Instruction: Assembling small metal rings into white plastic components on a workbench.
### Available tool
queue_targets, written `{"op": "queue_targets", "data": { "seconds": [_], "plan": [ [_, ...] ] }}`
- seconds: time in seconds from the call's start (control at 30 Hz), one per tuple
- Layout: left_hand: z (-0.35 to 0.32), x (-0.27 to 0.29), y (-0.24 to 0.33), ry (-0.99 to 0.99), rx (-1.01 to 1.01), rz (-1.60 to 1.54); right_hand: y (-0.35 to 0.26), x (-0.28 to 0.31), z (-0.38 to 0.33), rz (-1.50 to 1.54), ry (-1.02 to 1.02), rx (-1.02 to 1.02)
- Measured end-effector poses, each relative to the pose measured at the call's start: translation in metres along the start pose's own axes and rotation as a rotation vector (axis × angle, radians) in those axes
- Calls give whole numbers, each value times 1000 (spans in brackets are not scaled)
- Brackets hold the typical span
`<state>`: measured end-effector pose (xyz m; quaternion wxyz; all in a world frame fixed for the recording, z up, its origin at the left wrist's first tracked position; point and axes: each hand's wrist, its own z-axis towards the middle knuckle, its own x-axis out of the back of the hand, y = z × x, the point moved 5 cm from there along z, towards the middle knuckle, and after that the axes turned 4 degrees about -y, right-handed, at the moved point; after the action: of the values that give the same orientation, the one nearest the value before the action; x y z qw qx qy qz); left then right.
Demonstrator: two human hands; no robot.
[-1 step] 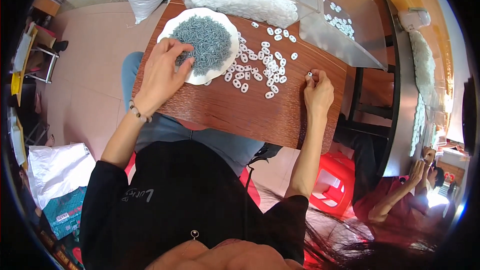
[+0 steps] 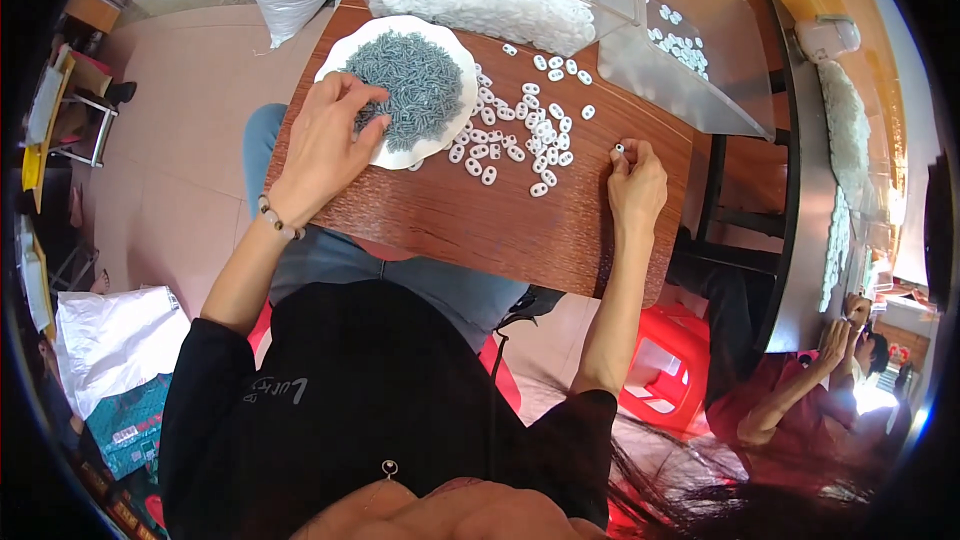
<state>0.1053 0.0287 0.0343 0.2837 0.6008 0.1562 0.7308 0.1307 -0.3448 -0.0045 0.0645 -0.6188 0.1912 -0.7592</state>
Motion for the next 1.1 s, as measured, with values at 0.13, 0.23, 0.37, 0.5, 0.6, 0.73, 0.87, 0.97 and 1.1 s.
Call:
{"op": "queue_targets", "data": {
  "seconds": [0.13, 0.23, 0.37, 0.5, 0.6, 0.73, 0.87, 0.97, 1.1],
  "plan": [
    [11, -13, -7, -51, -49, 109, -2, 0, -2, -3, 8, 4],
    [16, -16, -7, -96, -22, 134, -3, 2, -8, 42, 3, -25],
    [19, -18, -6, -105, -14, 111, -12, 13, -20, 203, 48, -16],
    [24, -14, -7, -56, 33, -49, -15, 16, -37, 454, 39, -19],
    [27, -15, -14, -27, 54, -148, -20, 14, -46, 555, -1, -43],
    [28, -15, -17, -46, 103, -205, -26, 17, -55, 617, -54, -80],
    [20, -21, -15, -1, 85, -342, -33, 13, -69, 835, -150, -136],
    [5, -31, 11, -52, 115, -564, -49, 5, -84, 1068, -310, -164],
    [-22, -47, 55, -288, 132, -735, -80, -6, -108, 1223, -470, -160]
  ]
}}
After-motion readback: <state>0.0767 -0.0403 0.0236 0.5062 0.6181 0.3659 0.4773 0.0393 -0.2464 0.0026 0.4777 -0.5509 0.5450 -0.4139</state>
